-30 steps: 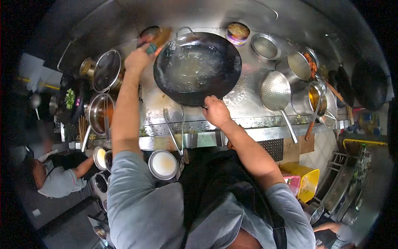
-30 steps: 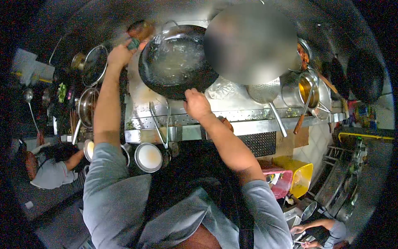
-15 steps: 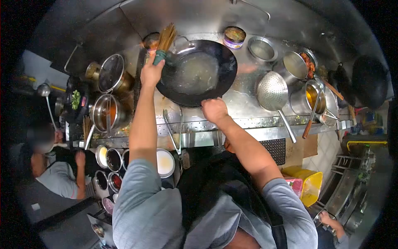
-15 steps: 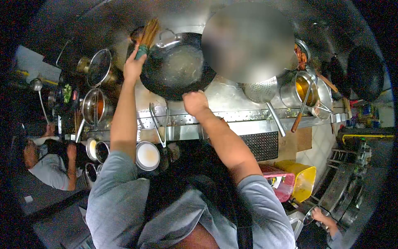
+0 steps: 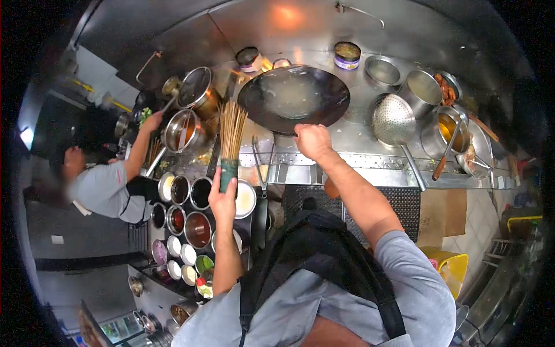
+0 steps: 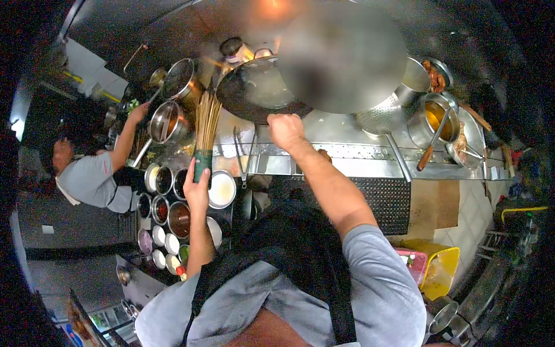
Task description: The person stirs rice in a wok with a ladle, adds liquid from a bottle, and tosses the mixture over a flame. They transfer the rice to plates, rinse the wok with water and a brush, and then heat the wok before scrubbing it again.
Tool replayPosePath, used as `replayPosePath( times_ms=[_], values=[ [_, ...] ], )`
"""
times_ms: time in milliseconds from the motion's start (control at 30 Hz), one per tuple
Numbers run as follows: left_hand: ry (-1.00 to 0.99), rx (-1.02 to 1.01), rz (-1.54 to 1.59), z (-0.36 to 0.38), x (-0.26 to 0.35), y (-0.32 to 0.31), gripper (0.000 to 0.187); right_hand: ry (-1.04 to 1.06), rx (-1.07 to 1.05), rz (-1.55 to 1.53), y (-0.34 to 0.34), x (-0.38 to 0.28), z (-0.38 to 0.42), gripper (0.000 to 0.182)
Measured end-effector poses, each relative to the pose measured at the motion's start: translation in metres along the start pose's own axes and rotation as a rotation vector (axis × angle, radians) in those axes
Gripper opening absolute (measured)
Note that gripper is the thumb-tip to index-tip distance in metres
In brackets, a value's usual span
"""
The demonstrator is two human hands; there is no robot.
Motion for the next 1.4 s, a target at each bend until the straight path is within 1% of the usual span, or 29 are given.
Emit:
replayPosePath(
  times_ms=[33, 100, 200, 333, 367, 433, 467, 533, 600, 633, 667, 733, 767, 800, 833, 867, 900, 967, 1000, 1067, 1100, 1133, 1200, 1233, 1267, 1300, 1333, 1367, 1400],
  values=[
    [-0.002, 0.005, -0.011, 0.013, 0.0, 0.008, 0.052, 0.01, 0.038, -0.054, 0.004, -0.001, 0.005, 0.019],
    [0.019, 0.089, 0.041, 0.035, -0.007, 0.02, 0.051, -0.005, 0.065, -0.097, 0.009, -0.005, 0.009, 0.018],
    [0.015, 0.115, 0.028, 0.055, -0.018, 0.034, 0.051, -0.047, 0.122, -0.162, 0.014, -0.012, 0.014, 0.02],
    [-0.009, 0.115, 0.02, 0.067, -0.022, 0.038, 0.05, -0.074, 0.162, -0.188, 0.017, -0.014, 0.019, 0.024],
    [-0.014, 0.108, 0.015, 0.068, -0.016, 0.036, 0.05, -0.111, 0.158, -0.208, 0.021, -0.017, 0.023, 0.024],
    [-0.02, 0.107, 0.044, 0.066, -0.029, 0.033, 0.05, -0.151, 0.156, -0.221, 0.023, -0.02, 0.028, 0.023],
    [-0.024, 0.105, 0.073, 0.063, -0.031, 0.031, 0.05, -0.182, 0.189, -0.25, 0.025, -0.021, 0.031, 0.023],
    [-0.019, 0.086, 0.083, 0.055, -0.034, 0.024, 0.051, -0.219, 0.226, -0.268, 0.026, -0.022, 0.035, 0.024],
    [0.015, 0.051, 0.047, 0.04, -0.051, 0.017, 0.052, -0.241, 0.315, -0.351, 0.03, -0.022, 0.037, 0.024],
    [-0.021, 0.052, 0.031, 0.031, -0.067, 0.012, 0.052, -0.258, 0.343, -0.37, 0.032, -0.021, 0.036, 0.025],
    [-0.023, 0.037, 0.04, 0.021, -0.064, 0.007, 0.052, -0.27, 0.351, -0.359, 0.036, -0.022, 0.035, 0.025],
    [0.12, -0.042, -0.016, 0.0, -0.06, -0.005, 0.057, -0.367, 0.317, -0.458, 0.04, -0.019, 0.032, 0.026],
    [0.11, -0.044, 0.032, -0.013, -0.086, -0.014, 0.058, -0.381, 0.326, -0.443, 0.042, -0.018, 0.031, 0.026],
    [0.158, -0.102, -0.091, -0.028, -0.091, -0.019, 0.056, -0.41, 0.345, -0.498, 0.042, -0.018, 0.029, 0.026],
    [0.018, -0.1, -0.274, -0.045, -0.123, -0.027, 0.057, -0.436, 0.365, -0.553, 0.043, -0.017, 0.027, 0.026],
    [-0.125, -0.095, -0.456, -0.061, -0.156, -0.037, 0.058, -0.448, 0.372, -0.539, 0.043, -0.017, 0.024, 0.026],
    [-0.126, -0.109, -0.444, -0.074, -0.161, -0.044, 0.058, -0.472, 0.391, -0.591, 0.043, -0.016, 0.022, 0.025],
    [0.101, -0.325, -0.595, -0.098, -0.176, -0.064, 0.07, -0.51, 0.42, -0.669, 0.042, -0.015, 0.016, 0.023],
    [0.101, -0.338, -0.586, -0.108, -0.182, -0.072, 0.07, -0.518, 0.423, -0.655, 0.043, -0.014, 0.014, 0.023],
    [0.312, -0.62, -0.755, -0.123, -0.202, -0.088, 0.084, -0.554, 0.412, -0.773, 0.045, -0.015, 0.01, 0.023],
    [0.28, -0.717, -0.795, -0.127, -0.212, -0.094, 0.09, -0.562, 0.416, -0.761, 0.048, -0.017, 0.008, 0.023],
    [0.276, -0.729, -0.788, -0.128, -0.223, -0.098, 0.09, -0.572, 0.421, -0.776, 0.05, -0.02, 0.006, 0.023],
    [0.364, -0.853, -0.682, -0.127, -0.21, -0.101, 0.092, -0.589, 0.432, -0.785, 0.051, -0.026, 0.001, 0.023],
    [0.274, -0.896, -0.813, -0.13, -0.234, -0.107, 0.093, -0.564, 0.428, -0.729, 0.051, -0.03, -0.002, 0.022],
    [0.27, -0.907, -0.811, -0.132, -0.216, -0.105, 0.093, -0.541, 0.424, -0.673, 0.049, -0.034, -0.004, 0.022],
    [0.326, -0.964, -0.779, -0.134, -0.179, -0.1, 0.091, -0.451, 0.437, -0.655, 0.041, -0.036, -0.007, 0.023],
    [0.38, -1.017, -0.745, -0.137, -0.16, -0.099, 0.089, -0.441, 0.381, -0.549, 0.036, -0.039, -0.009, 0.024],
    [0.356, -0.923, -0.696, -0.138, -0.166, -0.097, 0.077, -0.347, 0.393, -0.434, 0.031, -0.043, -0.012, 0.024],
    [0.35, -0.925, -0.694, -0.139, -0.174, -0.094, 0.077, -0.252, 0.4, -0.319, 0.025, -0.045, -0.015, 0.025]
  ],
)
Point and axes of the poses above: each hand's wrist, its own z-axis away from the middle knuckle, its own y-axis out of the back of the hand, x = y × z, the point moved 2 cm from there along -z, towards the middle knuckle, and after that the axes turned 9 degrees about -y, right-handed, at the moved point
